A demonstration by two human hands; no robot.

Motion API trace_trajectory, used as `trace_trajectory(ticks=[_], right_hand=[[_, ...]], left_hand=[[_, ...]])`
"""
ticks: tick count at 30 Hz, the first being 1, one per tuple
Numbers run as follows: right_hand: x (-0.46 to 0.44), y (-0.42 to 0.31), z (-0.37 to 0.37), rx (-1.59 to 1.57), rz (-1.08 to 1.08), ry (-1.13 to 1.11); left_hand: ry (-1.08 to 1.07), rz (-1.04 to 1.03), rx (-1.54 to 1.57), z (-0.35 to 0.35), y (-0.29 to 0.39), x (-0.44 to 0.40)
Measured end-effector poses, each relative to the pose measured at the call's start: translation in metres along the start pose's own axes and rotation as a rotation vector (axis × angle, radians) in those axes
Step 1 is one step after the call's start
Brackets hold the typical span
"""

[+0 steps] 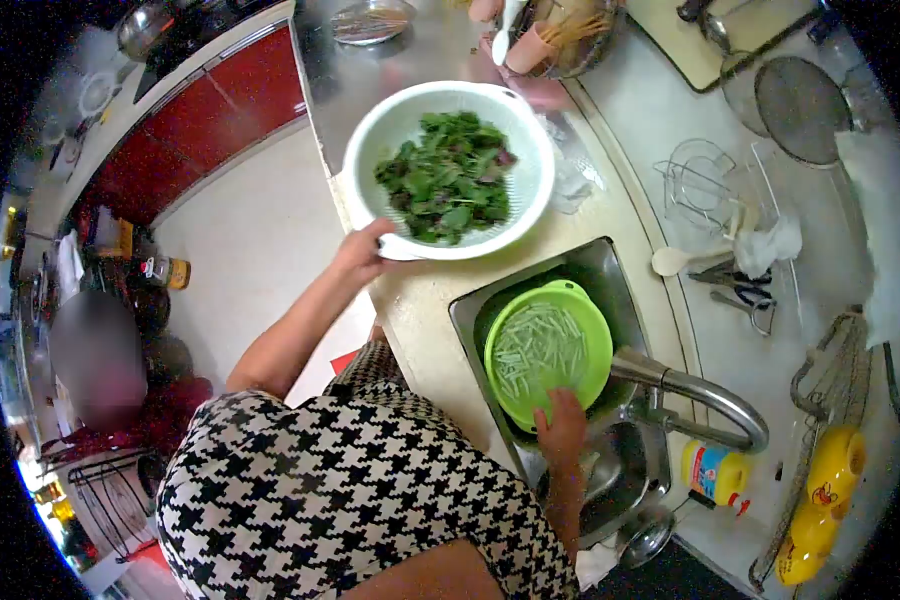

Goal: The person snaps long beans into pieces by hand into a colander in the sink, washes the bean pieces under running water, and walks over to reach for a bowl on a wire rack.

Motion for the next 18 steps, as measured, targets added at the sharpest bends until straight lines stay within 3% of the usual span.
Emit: trace_trajectory(ticks=[4, 7, 9, 12, 13, 14, 17, 18], right_hand=[[-0.001, 0.076, -0.061, -0.254, -0.103, 0.143], [-0.016, 0.136, -0.093, -0.874, -0.411, 0.123], [-0.022, 0.172, -0.112, -0.31, -0.49, 0.249], [-0.059, 0.187, -0.141, -0.551, -0.686, 0.423], [-0.075, 0.17, -0.144, -0.43, -0.747, 0.354], [-0.088, 0.141, -0.139, -0.309, -0.801, 0.285], [-0.083, 0.086, -0.13, -0.097, -0.512, 0.116], [-0.077, 0.089, -0.129, -0.05, -0.541, 0.086]], left_hand=[[0.025, -0.026, -0.121, 0.044, 0.018, -0.021], [0.077, -0.071, -0.079, 0.028, 0.01, -0.039], [0.095, -0.017, -0.076, 0.006, -0.003, -0.054], [-0.048, -0.034, -0.147, -0.018, -0.011, -0.056], [-0.074, -0.067, -0.19, -0.033, -0.01, -0.042], [-0.089, -0.135, -0.148, -0.052, -0.019, -0.028], [0.034, -0.605, -0.695, -0.035, -0.069, -0.004], [-0.014, -0.816, -0.979, -0.035, -0.086, 0.01]])
Point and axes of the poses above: each hand's wrist, its own x-axis away from the middle knuckle, its own z-axis out of the back of the hand, y = z × x, the point moved 1 cm from there along -x, towards the middle knuckle, and after that the axes turned 3 degrees about -x, right-handed, at the moved point
